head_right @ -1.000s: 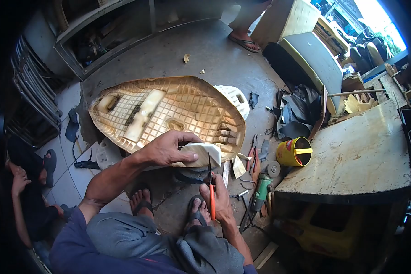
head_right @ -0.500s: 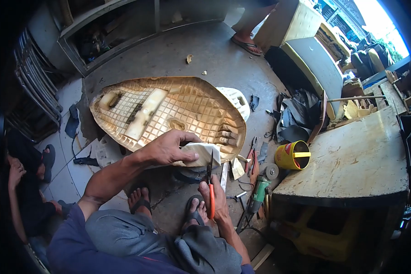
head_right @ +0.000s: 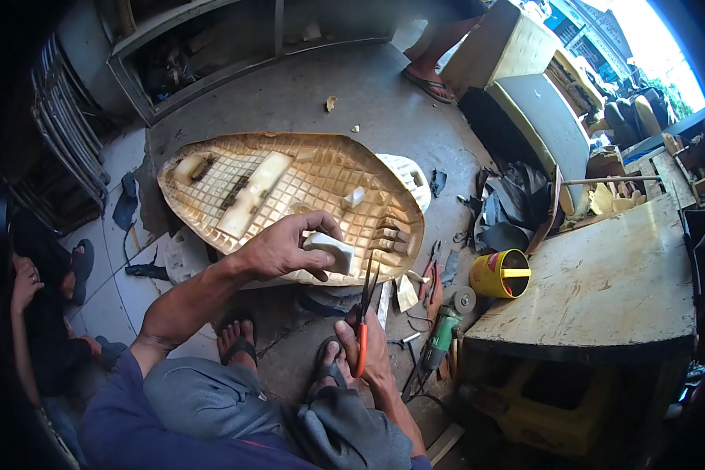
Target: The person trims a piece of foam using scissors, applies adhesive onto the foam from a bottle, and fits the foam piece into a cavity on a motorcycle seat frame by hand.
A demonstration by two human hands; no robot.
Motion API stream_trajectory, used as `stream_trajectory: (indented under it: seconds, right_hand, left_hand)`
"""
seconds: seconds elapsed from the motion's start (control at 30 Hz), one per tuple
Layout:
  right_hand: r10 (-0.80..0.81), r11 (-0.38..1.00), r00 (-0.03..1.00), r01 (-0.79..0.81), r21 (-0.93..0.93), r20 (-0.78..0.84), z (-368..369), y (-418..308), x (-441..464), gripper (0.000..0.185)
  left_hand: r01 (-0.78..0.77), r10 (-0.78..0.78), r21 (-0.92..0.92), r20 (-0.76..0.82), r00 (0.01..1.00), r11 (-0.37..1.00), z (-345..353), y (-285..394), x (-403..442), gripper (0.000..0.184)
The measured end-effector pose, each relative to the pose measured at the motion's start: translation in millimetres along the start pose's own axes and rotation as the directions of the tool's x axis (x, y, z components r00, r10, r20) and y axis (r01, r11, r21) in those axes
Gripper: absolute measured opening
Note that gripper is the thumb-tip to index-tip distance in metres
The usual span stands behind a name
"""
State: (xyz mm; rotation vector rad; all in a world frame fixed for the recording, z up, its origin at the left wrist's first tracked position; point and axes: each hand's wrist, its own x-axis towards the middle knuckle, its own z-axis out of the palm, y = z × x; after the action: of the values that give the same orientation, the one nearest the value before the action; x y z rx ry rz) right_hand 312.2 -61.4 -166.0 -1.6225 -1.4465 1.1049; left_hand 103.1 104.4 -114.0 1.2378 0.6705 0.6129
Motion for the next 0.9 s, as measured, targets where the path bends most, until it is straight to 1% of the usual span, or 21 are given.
stream_trajectory:
  seconds: [0.03, 0.1, 0.13, 0.17, 0.2, 0.23, 0.27, 0.3, 0.37, 0.4, 0.47, 0.5, 0.57, 0.6, 0.67, 0.7, 0.77, 0.8, 0.87, 0.9]
  right_hand:
    - [0.003, 1.000, 1.000, -0.003, 0.002, 0.000, -5, -2, -1, 0.044]
    - [-0.009, 0.989, 0.999, 0.014, -0.144, 0.032, -16, -13, 3, 0.053]
    - [-0.014, 0.978, 1.000, 0.018, -0.207, 0.020, -18, -16, 4, 0.057]
    - [-0.013, 0.979, 1.000, 0.016, -0.205, 0.015, -21, -21, 7, 0.057]
    - [-0.019, 0.969, 0.999, 0.028, -0.244, 0.036, -24, -25, 10, 0.058]
    - [-0.024, 0.958, 0.998, 0.040, -0.283, 0.061, -26, -29, 11, 0.059]
    - [-0.064, 0.951, 0.997, 0.077, -0.299, 0.052, -26, -31, 14, 0.061]
    - [-0.065, 0.951, 0.996, 0.078, -0.299, 0.053, -28, -34, 16, 0.061]
    - [-0.065, 0.921, 0.994, 0.095, -0.379, 0.090, -32, -40, 19, 0.061]
    - [-0.067, 0.921, 0.994, 0.097, -0.378, 0.092, -31, -40, 20, 0.061]
    - [-0.095, 0.892, 0.992, 0.119, -0.436, 0.078, -31, -39, 20, 0.056]
    - [-0.091, 0.893, 0.993, 0.115, -0.435, 0.076, -30, -42, 19, 0.056]
    - [0.071, 0.917, 0.996, -0.042, -0.398, 0.059, -26, -52, 19, 0.050]
    - [0.074, 0.918, 0.996, -0.045, -0.394, 0.057, -24, -43, 17, 0.050]
    - [-0.025, 0.883, 1.000, 0.031, -0.468, 0.019, -18, -17, 13, 0.044]
    - [-0.024, 0.886, 1.000, 0.026, -0.464, 0.011, -16, -17, 13, 0.044]
    - [-0.125, 0.905, 0.992, 0.102, -0.412, -0.029, -10, -18, 14, 0.039]
    - [-0.123, 0.908, 0.992, 0.097, -0.408, -0.038, -7, -22, 16, 0.039]
    - [-0.264, 0.878, 0.961, 0.205, -0.432, -0.082, -4, -32, 19, 0.035]
    - [-0.261, 0.881, 0.961, 0.201, -0.428, -0.086, -6, -35, 19, 0.035]
  left_hand:
    - [0.107, -0.105, -0.035, 0.048, 0.993, 0.994, -1, 8, -3, 0.040]
    - [0.081, -0.081, 0.000, 0.032, 0.996, 0.997, 0, 8, -5, 0.042]
    - [0.035, -0.035, 0.000, 0.000, 0.999, 0.999, 1, 5, -6, 0.042]
    - [-0.016, 0.016, 0.004, -0.032, 0.999, 1.000, 2, 2, -5, 0.042]
    - [-0.017, 0.018, 0.004, -0.026, 0.999, 1.000, 2, -1, -3, 0.042]
    - [0.003, -0.002, 0.064, -0.013, 1.000, 0.998, 2, -5, -3, 0.043]
    - [0.021, -0.021, 0.124, -0.004, 1.000, 0.992, 1, -6, -2, 0.043]
    - [0.020, -0.020, 0.125, -0.006, 1.000, 0.992, 1, -4, -3, 0.043]
    - [0.075, -0.080, 0.183, 0.021, 0.997, 0.980, 2, 3, -5, 0.046]
    - [0.076, -0.081, 0.184, 0.018, 0.997, 0.980, 0, 6, -6, 0.046]
    - [0.070, -0.084, 0.202, 0.061, 0.995, 0.977, -2, 10, -7, 0.046]
    - [0.073, -0.087, 0.202, 0.063, 0.994, 0.977, -2, 9, -8, 0.046]
    - [0.072, -0.085, 0.194, 0.063, 0.994, 0.978, -5, 7, -8, 0.045]
    - [0.075, -0.089, 0.195, 0.065, 0.994, 0.978, -4, 9, -9, 0.045]
    - [0.125, -0.136, 0.226, 0.033, 0.990, 0.966, -2, 13, -11, 0.043]
    - [0.126, -0.139, 0.233, 0.040, 0.990, 0.964, -3, 13, -10, 0.043]
    - [0.160, -0.187, 0.349, 0.043, 0.981, 0.923, -5, 15, -10, 0.043]
    - [0.160, -0.190, 0.355, 0.050, 0.981, 0.921, -2, 15, -9, 0.043]
    - [0.153, -0.255, 0.515, 0.132, 0.958, 0.843, 7, 15, -9, 0.045]
    - [0.156, -0.259, 0.519, 0.134, 0.956, 0.841, 6, 10, -9, 0.045]
